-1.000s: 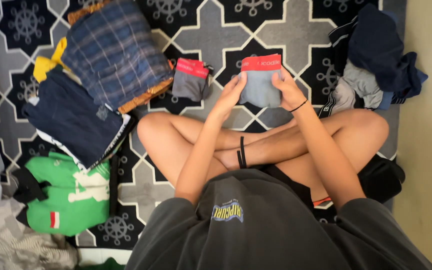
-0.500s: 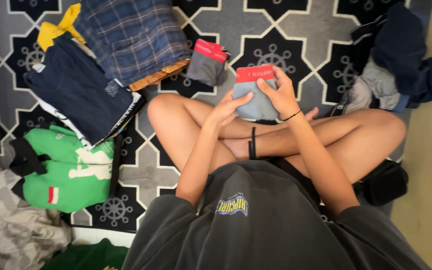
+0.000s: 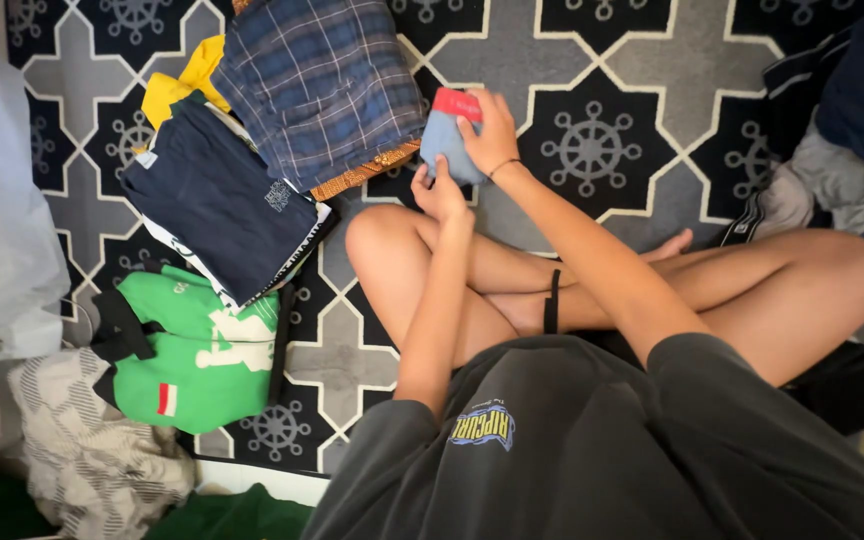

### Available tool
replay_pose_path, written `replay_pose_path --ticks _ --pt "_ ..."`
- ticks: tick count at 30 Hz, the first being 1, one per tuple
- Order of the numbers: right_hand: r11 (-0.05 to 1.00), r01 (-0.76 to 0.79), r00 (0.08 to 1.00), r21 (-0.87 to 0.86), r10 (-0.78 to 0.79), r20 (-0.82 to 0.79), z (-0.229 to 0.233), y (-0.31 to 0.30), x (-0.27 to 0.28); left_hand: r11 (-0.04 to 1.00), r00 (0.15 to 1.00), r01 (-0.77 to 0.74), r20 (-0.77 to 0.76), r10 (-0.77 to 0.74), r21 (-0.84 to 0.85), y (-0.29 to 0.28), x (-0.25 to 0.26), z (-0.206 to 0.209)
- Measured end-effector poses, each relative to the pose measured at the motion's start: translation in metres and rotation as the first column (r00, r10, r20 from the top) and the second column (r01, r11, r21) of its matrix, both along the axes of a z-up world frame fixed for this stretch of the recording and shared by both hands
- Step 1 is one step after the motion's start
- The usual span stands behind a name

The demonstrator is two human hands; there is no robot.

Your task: Folding various pieces of laundry, specifically underwear, while sitting on a patterned rug.

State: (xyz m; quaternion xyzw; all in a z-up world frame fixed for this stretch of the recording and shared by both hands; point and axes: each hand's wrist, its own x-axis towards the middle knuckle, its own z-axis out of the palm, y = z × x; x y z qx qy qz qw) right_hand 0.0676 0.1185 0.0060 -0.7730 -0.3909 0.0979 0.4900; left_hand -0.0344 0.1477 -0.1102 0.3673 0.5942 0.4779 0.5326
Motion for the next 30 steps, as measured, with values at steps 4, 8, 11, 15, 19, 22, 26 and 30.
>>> replay_pose_path --ticks 4,8,11,15,19,22,26,30 --pt "0.999 0.023 0.899 -0.029 -0.008 0.437 0.068 -0.001 -0.011 0.959 0.99 -0.108 0.058 0.128 -0.263 -0.013 0.014 0.072" --pt "0.939 -0.183 0.918 -0.291 0.269 0.29 0.006 0.008 0.013 0.967 0.964 0.023 0.263 0.045 -0.253 -0.006 0.032 0.072" --pt "0.918 -0.231 0.952 -0.322 0.282 0.122 0.005 0.013 0.018 0.952 0.985 -0.029 0.151 0.078 -0.306 -0.006 0.037 0.097" --pt "0.864 -0.214 0.801 -0.457 0.423 0.424 0.041 0.008 0.014 0.942 0.913 -0.123 0.337 0.231 -0.313 -0.007 0.045 0.086" --pt "0.871 -0.12 0.768 -0.477 0.385 0.511 0.034 -0.002 0.012 0.987 0.908 -0.037 0.406 0.099 -0.158 -0.011 0.043 0.065" --pt "0.945 -0.109 0.738 -0.307 0.284 0.612 0.055 -0.026 0.028 0.981 0.897 0.016 0.437 0.072 -0.194 -0.011 0.043 0.084" --pt "0.991 -0.023 0.88 -0.133 0.083 0.467 0.107 -0.106 0.073 0.953 0.881 -0.016 0.447 0.157 -0.304 -0.019 0.025 0.114" --pt "0.716 0.581 0.731 -0.387 -0.249 0.636 0.123 -0.237 0.171 0.934 0.908 -0.026 0.381 0.171 -0.357 -0.029 0.022 0.116"
